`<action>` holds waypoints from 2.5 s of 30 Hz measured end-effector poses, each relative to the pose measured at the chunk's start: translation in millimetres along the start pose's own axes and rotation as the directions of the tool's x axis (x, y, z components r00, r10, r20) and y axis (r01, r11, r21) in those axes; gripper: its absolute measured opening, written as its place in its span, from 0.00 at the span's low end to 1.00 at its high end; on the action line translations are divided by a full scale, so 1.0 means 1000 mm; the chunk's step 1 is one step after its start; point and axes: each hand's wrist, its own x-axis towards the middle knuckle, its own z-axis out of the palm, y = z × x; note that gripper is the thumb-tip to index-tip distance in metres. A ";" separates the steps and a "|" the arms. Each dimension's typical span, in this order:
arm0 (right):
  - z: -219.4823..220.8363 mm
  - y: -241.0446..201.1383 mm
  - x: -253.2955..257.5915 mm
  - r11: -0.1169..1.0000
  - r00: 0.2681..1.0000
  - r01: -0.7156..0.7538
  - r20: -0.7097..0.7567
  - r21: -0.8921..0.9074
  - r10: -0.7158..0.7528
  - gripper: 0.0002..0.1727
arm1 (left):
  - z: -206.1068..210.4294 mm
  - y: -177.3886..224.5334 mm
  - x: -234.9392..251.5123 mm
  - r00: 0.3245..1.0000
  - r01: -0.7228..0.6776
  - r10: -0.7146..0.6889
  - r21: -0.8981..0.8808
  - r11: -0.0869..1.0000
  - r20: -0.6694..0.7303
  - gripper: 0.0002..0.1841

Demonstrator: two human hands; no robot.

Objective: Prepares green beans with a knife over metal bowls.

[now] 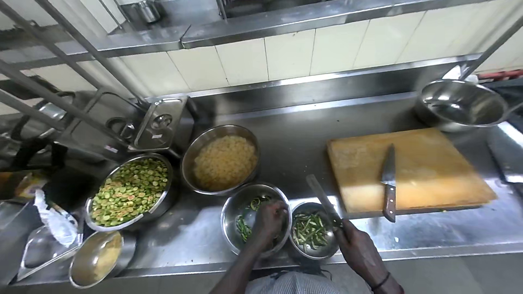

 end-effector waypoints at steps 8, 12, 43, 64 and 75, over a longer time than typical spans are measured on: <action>0.007 -0.006 -0.003 1.000 1.000 0.019 0.018 0.003 -0.019 0.16 | -0.002 -0.054 0.039 0.999 -0.034 0.027 0.477 0.878 0.023 0.14; 0.009 -0.005 -0.005 1.000 1.000 0.019 0.018 -0.001 -0.019 0.16 | 0.001 -0.057 0.038 0.999 -0.022 0.038 0.408 0.913 -0.032 0.12; 0.018 -0.030 -0.029 0.979 0.954 0.204 0.228 -0.019 -0.194 0.21 | -0.013 0.006 -0.026 0.987 0.103 -0.160 -0.861 0.499 0.025 0.03; 0.023 -0.038 -0.022 0.977 0.970 0.199 0.128 0.076 -0.208 0.22 | 0.014 0.026 -0.039 0.960 0.253 -0.129 -0.967 0.031 0.247 0.06; 0.022 -0.046 -0.022 0.982 0.947 0.188 0.268 -0.022 -0.175 0.22 | 0.010 0.030 -0.040 0.938 0.334 -0.174 -0.913 0.233 0.299 0.02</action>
